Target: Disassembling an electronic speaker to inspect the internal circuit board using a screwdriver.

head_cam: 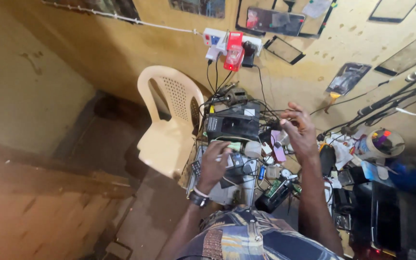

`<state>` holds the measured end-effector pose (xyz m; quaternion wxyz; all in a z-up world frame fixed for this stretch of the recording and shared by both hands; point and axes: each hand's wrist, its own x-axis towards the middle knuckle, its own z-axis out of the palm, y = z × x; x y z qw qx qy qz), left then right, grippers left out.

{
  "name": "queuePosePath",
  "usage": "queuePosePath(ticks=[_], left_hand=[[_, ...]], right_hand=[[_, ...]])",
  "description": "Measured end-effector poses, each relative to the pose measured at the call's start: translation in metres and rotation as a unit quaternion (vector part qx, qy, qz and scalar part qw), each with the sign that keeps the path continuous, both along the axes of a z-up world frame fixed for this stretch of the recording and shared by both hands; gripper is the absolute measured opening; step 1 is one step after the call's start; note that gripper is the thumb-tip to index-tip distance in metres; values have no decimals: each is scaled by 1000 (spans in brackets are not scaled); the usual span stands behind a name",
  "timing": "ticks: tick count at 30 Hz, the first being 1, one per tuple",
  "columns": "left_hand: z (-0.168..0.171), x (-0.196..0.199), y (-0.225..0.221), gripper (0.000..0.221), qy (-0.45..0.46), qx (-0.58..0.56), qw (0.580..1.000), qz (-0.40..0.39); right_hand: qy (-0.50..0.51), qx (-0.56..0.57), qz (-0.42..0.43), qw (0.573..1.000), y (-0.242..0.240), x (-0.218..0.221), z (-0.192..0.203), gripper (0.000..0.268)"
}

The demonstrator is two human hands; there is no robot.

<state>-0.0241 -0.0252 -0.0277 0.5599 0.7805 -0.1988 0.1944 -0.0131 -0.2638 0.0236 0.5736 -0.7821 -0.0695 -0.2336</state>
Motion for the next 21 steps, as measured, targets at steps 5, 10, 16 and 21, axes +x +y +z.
queuePosePath(ticks=[5, 10, 16, 21], left_hand=[[-6, -50, 33, 16, 110, -24, 987, 112], [-12, -105, 31, 13, 132, -66, 957, 248], [-19, -162, -3, 11, 120, -73, 947, 288], [-28, -199, -22, 10, 103, -124, 940, 302]], right_hand=[[30, 77, 41, 996, -21, -11, -44, 12], [71, 138, 104, 982, -11, -40, -38, 11], [129, 160, 170, 964, -3, -77, -48, 11], [152, 141, 269, 940, 28, -118, -50, 12]])
